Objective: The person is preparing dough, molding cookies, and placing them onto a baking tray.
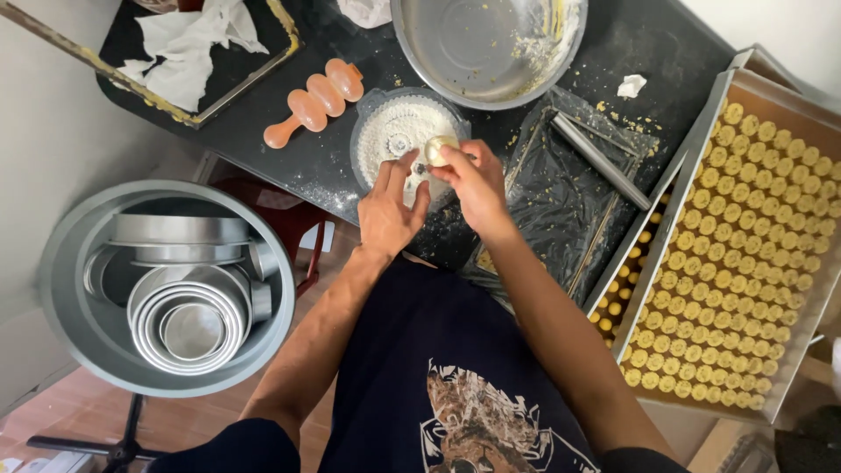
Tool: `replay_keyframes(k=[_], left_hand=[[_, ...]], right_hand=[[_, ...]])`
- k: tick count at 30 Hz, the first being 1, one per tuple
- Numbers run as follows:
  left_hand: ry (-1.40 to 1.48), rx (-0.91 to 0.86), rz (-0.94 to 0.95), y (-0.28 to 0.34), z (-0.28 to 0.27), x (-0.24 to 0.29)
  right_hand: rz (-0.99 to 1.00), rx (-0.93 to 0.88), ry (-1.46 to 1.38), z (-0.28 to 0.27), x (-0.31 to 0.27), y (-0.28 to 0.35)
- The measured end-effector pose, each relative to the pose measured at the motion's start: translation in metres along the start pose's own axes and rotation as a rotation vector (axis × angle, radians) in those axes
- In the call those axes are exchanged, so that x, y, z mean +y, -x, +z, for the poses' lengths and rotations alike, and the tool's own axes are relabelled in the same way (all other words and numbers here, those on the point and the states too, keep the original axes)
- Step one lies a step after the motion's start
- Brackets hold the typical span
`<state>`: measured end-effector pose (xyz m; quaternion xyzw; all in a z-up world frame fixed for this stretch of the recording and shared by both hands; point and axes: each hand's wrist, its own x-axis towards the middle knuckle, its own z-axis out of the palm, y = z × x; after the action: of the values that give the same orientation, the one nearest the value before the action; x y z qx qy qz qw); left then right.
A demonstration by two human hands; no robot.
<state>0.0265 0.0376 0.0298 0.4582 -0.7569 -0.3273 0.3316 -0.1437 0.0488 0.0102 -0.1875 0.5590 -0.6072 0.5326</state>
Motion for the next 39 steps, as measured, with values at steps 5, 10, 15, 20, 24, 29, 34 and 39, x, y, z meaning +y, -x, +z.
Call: replay_keyframes(k=[5, 10, 15, 20, 24, 29, 34, 39], left_hand=[[0.026, -0.012, -0.008, 0.002, -0.001, 0.003], [-0.022, 0.013, -0.005, -0.006, -0.006, 0.014], [-0.142, -0.026, 0.013, -0.009, -0.008, 0.009], [-0.114, -0.058, 0.044, -0.016, -0.013, 0.021], [-0.037, -0.009, 0.092, -0.018, -0.019, 0.015], [0.332, 0.07, -0.175, -0.016, -0.013, -0.007], [0.705, -0.073, -0.377, -0.008, 0.02, -0.061], [1.055, -0.219, -0.71, -0.029, 0.0, -0.036]], right_hand=[[0.244, -0.066, -0.182, -0.017, 0.017, -0.006], [0.393, -0.121, -0.311, -0.018, 0.03, -0.004], [0.432, -0.135, -0.433, -0.022, 0.045, -0.006], [0.467, -0.105, -0.488, -0.013, 0.04, -0.002], [0.384, -0.043, -0.355, -0.005, 0.034, 0.002], [-0.281, 0.029, 0.161, -0.001, 0.021, 0.009], [-0.788, 0.017, 0.766, 0.016, -0.027, 0.027], [-0.914, -0.084, 0.997, 0.016, -0.029, 0.029]])
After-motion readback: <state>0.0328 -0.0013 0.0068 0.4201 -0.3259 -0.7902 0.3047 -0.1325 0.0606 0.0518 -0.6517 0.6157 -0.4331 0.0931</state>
